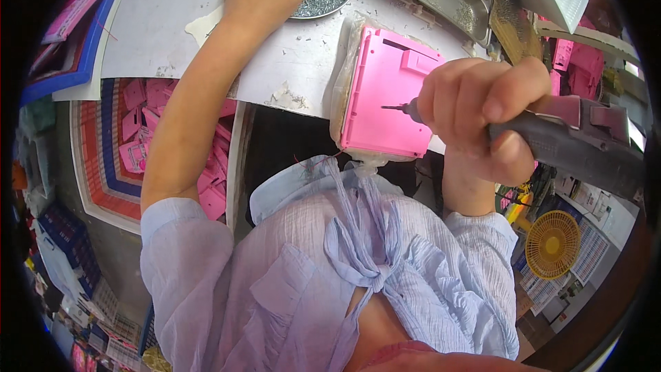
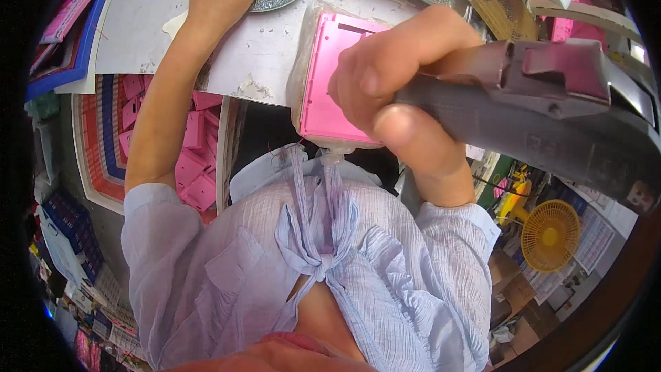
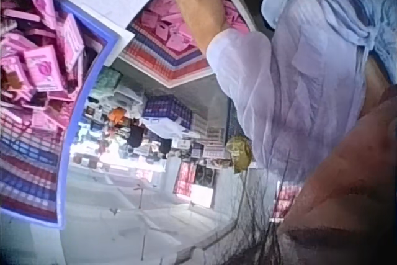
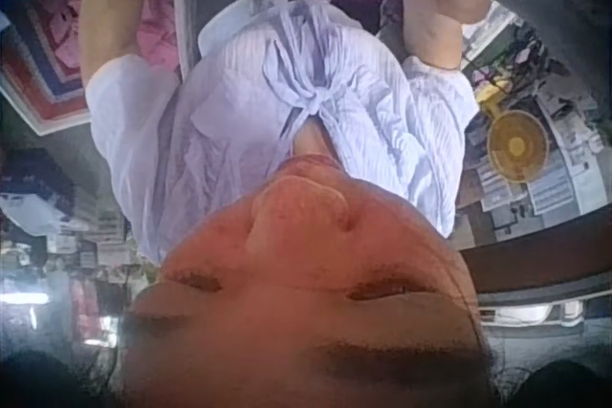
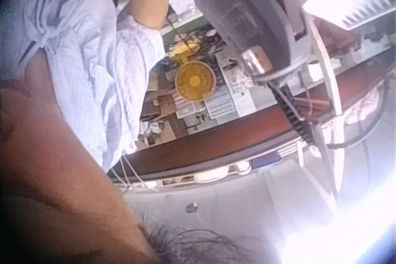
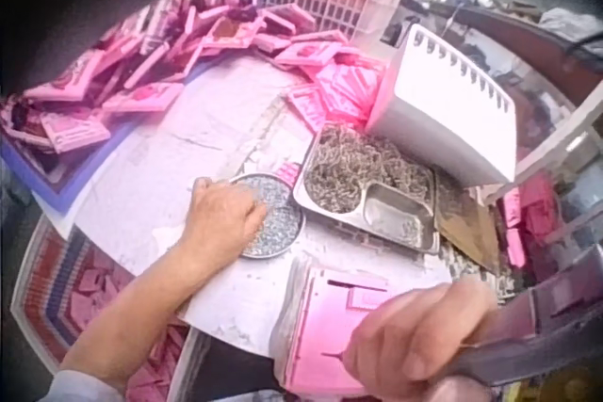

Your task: Assembling and soldering electronic components into a pink toy housing.

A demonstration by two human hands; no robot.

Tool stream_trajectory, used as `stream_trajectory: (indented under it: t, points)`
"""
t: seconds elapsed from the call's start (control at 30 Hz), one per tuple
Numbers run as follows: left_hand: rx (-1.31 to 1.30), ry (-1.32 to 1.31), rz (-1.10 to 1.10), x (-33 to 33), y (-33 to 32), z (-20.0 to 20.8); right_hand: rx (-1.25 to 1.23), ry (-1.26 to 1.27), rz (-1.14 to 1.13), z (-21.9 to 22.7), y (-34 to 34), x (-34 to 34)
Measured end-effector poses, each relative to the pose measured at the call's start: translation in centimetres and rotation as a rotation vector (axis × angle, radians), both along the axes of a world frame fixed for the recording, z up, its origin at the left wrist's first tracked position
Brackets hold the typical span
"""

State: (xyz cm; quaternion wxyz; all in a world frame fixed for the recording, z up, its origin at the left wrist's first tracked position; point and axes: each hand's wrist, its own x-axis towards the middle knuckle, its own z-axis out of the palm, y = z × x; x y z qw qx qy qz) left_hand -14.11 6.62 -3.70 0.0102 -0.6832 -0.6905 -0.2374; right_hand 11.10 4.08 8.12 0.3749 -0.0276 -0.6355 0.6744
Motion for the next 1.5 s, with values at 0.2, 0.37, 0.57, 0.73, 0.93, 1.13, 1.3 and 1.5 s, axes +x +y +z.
stream_trajectory:
  t: [0.2,0.37,0.57,0.73,0.93,1.13,1.3,1.5]
  points:
    - [0.099,-0.308,-0.514,5.1,-9.8,3.0,-0.003,0.059,-0.058,-0.1,-1.6,0.6]
    - [0.042,-0.601,-0.472,6.9,-13.6,3.0,-0.061,0.039,-0.054,-0.5,-2.8,0.1]
    - [0.035,-0.657,-0.489,7.2,-13.8,3.0,-0.087,0.023,-0.104,-0.1,-3.3,0.1]
    - [-0.013,-0.476,-0.528,6.8,-13.9,3.5,-0.111,0.003,-0.134,-0.1,-3.9,-0.2]
    - [-0.087,-0.422,-0.688,6.4,-12.3,3.2,-0.148,-0.035,-0.124,-2.8,-6.1,0.3]
    - [-0.110,-0.294,-0.648,6.8,-12.9,1.6,0.151,-0.059,-0.141,-5.1,-6.6,-0.5]
    - [-0.089,-0.272,-0.624,7.3,-13.2,1.8,0.258,0.058,-0.118,-6.6,-6.6,-1.8]
    - [-0.147,-0.202,-0.667,7.8,-12.0,3.7,0.001,0.009,-0.295,-2.1,-4.5,5.2]
